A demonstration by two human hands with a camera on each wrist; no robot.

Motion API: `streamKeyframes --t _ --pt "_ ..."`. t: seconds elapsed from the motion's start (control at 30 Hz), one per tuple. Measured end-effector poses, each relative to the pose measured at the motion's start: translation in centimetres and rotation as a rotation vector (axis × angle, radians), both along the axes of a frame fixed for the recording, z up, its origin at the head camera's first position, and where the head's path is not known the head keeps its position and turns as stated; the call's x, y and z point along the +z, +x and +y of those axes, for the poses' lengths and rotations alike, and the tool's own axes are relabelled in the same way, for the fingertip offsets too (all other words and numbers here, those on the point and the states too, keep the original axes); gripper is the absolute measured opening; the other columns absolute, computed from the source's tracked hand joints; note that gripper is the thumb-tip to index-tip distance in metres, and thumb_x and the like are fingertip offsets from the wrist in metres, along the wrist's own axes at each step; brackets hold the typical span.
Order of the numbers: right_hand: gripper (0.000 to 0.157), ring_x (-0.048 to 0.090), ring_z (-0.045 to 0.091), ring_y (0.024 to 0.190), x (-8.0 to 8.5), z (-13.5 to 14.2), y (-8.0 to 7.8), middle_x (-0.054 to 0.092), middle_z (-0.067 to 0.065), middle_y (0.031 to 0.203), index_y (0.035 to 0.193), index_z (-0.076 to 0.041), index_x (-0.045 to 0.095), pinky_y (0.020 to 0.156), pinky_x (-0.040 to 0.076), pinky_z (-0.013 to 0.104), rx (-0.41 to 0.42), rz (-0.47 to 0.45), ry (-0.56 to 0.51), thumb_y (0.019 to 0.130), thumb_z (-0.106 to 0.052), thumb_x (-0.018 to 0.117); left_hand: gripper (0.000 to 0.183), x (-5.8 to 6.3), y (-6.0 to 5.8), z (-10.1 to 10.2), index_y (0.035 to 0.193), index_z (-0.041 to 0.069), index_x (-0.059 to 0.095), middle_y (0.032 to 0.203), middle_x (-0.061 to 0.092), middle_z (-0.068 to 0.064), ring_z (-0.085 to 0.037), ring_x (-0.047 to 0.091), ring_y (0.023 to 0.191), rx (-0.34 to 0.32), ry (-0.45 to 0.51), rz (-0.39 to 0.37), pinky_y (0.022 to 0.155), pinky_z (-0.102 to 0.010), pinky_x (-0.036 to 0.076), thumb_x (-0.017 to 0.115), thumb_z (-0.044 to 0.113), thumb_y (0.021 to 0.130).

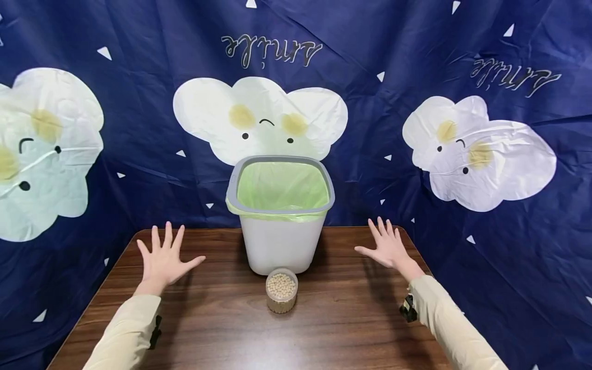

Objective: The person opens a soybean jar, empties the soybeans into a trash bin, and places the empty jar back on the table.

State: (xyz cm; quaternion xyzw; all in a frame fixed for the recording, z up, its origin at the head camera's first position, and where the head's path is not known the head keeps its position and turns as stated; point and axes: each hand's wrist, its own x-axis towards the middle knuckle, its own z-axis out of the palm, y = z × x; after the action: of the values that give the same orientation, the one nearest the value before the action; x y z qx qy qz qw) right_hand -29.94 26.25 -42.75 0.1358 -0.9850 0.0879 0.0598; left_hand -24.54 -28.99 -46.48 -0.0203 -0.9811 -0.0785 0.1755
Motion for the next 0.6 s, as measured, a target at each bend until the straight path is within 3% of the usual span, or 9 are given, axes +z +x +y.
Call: streamKeyframes --t 0.23,0.6 --pt "0.097 0.008 0.044 0.134 0.0 -1.4 0.7 0.014 0.024 0.147 0.145 -0.006 0.020 0.103 0.011 0.061 0.076 0.012 -0.055 0.075 -0.063 0.056 0.102 -0.5 0.0 2.3 0.144 0.009 0.023 0.148 0.010 -0.024 -0.044 -0.008 0.134 -0.063 -0.025 0.010 0.096 -0.069 -0.008 0.054 0.072 0.069" --pt "0.093 0.019 0.037 0.134 -1.3 -3.3 1.3 0.025 0.018 0.146 0.143 -0.003 0.023 0.105 0.014 0.057 0.253 0.019 -0.209 0.075 -0.054 0.063 0.100 -1.4 1.1 6.9 0.143 0.011 0.027 0.146 0.016 -0.025 -0.047 0.005 0.133 -0.190 0.006 0.040 0.100 -0.067 0.001 0.056 0.070 0.068"
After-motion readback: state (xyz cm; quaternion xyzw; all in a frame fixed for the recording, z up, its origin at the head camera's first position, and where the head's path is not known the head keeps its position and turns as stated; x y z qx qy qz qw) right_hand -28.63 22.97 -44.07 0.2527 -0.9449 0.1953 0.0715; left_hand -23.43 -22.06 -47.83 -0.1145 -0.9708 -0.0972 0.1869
